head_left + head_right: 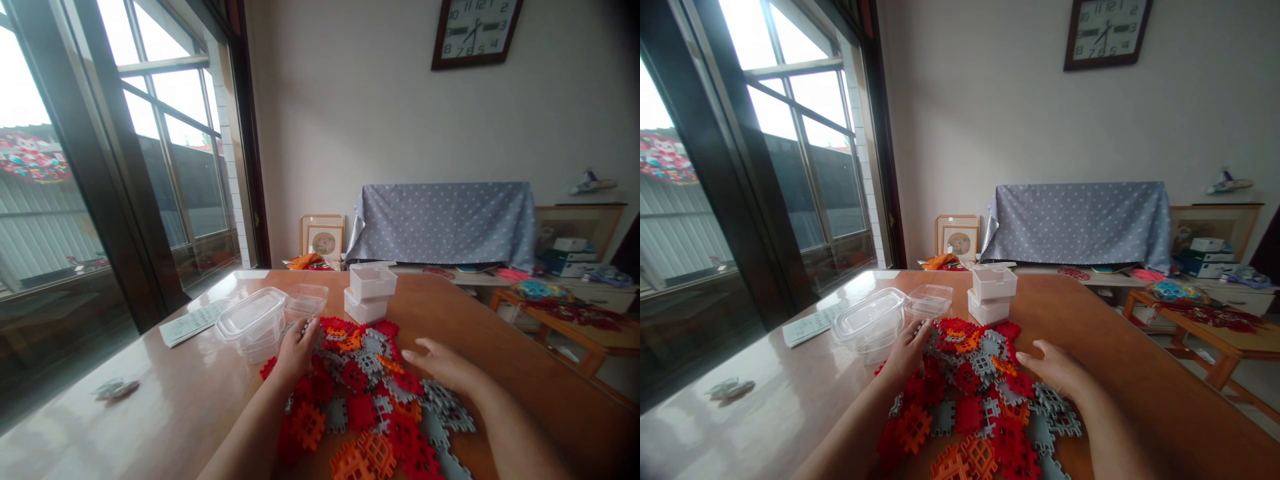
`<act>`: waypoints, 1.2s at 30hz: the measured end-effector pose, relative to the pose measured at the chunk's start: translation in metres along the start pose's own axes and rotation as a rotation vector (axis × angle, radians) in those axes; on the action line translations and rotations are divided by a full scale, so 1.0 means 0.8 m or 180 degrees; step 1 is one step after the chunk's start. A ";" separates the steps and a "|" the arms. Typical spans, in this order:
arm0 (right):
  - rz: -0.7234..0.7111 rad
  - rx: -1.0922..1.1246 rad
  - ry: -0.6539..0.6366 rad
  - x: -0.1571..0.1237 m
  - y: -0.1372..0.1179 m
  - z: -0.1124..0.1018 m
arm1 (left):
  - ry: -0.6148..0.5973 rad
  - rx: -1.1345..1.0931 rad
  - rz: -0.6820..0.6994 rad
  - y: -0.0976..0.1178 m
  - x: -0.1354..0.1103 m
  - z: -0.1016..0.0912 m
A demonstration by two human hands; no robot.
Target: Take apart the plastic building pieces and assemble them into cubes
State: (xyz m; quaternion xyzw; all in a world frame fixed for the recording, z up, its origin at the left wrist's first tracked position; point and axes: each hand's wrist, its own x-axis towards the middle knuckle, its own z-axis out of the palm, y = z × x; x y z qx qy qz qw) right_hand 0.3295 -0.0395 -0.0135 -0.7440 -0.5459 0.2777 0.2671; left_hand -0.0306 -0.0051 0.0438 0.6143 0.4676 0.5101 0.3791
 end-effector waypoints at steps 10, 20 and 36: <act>-0.0842 0.0781 -0.0084 -0.012 -0.048 0.044 | -0.0152 -0.0920 -0.0243 -0.014 0.008 0.001; -0.1319 0.1344 -0.0727 -0.064 -0.108 0.034 | -0.0358 -0.0947 -0.0342 0.003 0.000 0.000; -0.1042 -0.0078 -0.1182 -0.069 -0.043 -0.027 | 0.0216 -0.0401 -0.0004 -0.060 0.029 0.004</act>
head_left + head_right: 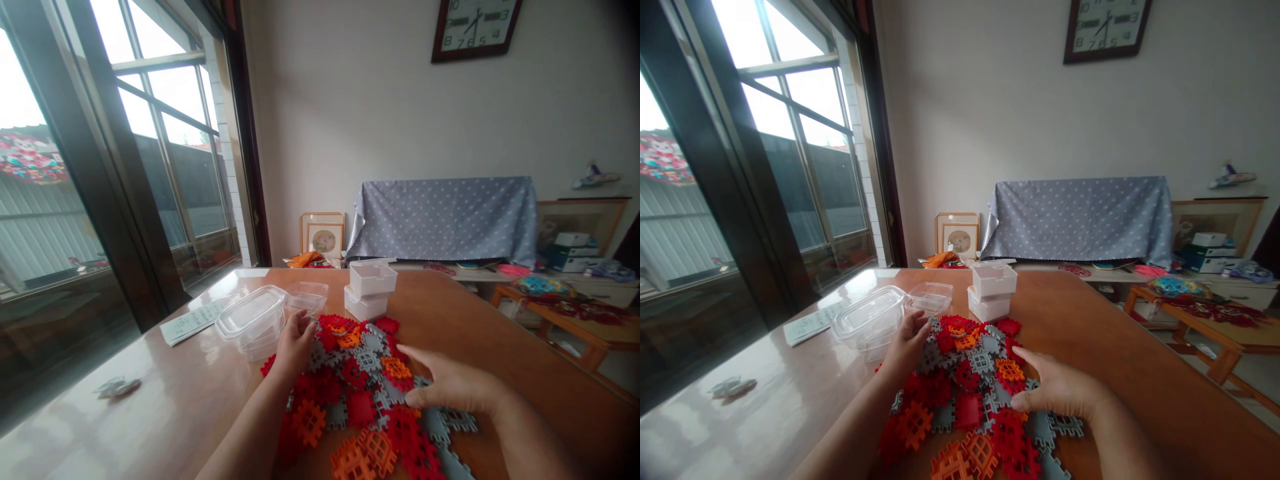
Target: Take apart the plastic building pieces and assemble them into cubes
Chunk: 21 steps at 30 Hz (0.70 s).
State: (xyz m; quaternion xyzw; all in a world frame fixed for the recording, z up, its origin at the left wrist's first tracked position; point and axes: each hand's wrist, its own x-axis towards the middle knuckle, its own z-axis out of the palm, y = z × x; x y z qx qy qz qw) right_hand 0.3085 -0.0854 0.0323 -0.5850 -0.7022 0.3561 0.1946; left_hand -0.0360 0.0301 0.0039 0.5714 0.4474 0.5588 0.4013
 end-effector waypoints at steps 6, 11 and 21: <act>0.0065 -0.0459 0.0060 0.007 -0.012 0.032 | 0.0106 0.0807 0.0596 0.019 -0.013 -0.004; -0.0002 -0.0413 0.0258 0.009 -0.017 0.042 | -0.0917 0.1597 0.1186 0.064 -0.047 0.007; -0.0332 -0.0503 0.0502 0.014 -0.038 0.036 | -0.1598 0.2731 0.1879 0.102 -0.077 0.030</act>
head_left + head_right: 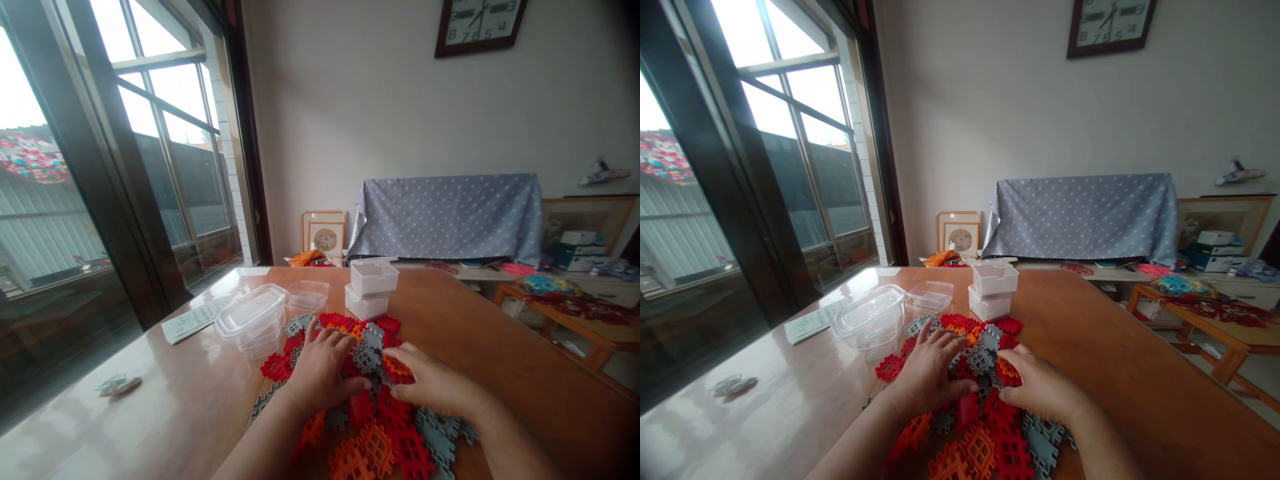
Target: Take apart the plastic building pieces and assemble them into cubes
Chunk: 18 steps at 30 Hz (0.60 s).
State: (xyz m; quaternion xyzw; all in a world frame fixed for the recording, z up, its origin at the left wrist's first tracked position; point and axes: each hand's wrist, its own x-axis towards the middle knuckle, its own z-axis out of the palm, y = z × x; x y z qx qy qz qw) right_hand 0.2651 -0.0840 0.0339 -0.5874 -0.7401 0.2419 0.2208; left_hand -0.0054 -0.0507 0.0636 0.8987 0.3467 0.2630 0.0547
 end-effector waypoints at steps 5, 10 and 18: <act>-0.0097 0.0099 0.0019 0.006 -0.005 -0.001 | -0.0438 -0.0225 0.0398 0.020 -0.004 0.022; -0.0151 0.0222 0.0167 0.015 0.002 0.003 | -0.0671 -0.0198 0.0354 0.022 -0.008 0.046; -0.0105 0.0276 0.0493 0.025 0.013 0.015 | -0.0657 -0.0146 0.0332 0.020 -0.004 0.053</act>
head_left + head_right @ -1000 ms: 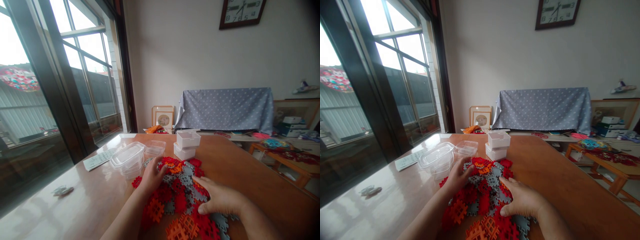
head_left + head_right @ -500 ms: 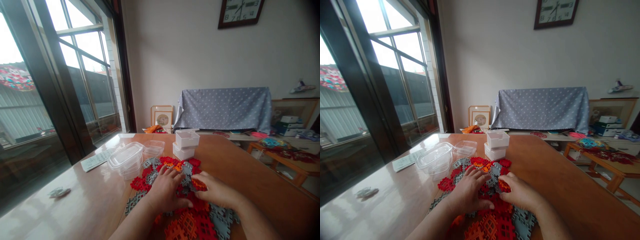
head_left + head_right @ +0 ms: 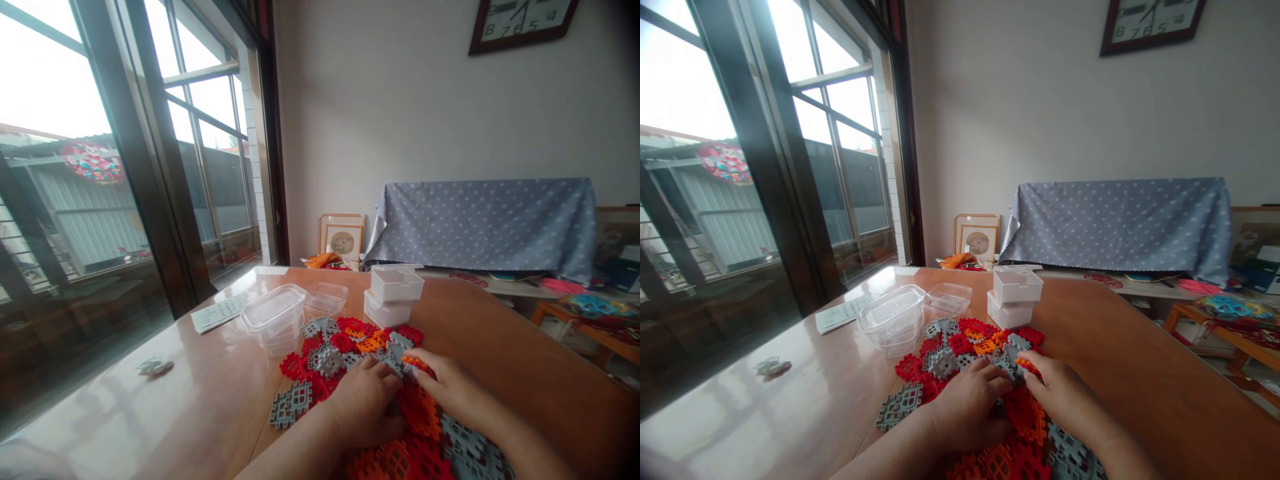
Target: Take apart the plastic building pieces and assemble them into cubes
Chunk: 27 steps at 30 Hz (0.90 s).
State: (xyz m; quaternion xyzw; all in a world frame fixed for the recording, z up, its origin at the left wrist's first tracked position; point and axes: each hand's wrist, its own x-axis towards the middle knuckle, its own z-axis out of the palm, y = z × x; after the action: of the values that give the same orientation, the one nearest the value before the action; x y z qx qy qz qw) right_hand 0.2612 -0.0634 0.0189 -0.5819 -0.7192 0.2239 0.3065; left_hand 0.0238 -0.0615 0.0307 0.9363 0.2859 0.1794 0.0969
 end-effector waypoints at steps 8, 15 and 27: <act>0.0075 0.0289 0.0273 0.007 -0.003 0.008 | 0.0389 -0.0599 -0.0143 -0.010 0.004 -0.004; -0.0077 0.0902 0.0359 0.010 -0.022 0.040 | 0.1258 -0.0855 -0.0786 -0.039 0.001 -0.029; -0.0001 0.1488 0.0885 0.013 -0.008 0.013 | 0.1851 -0.0305 -0.0984 -0.065 -0.009 -0.041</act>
State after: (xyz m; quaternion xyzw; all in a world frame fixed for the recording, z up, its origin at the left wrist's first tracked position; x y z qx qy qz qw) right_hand 0.2477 -0.0542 0.0178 -0.5204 -0.5991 0.3017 0.5284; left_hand -0.0205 -0.0200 0.0438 0.7858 0.4315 0.4356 0.0813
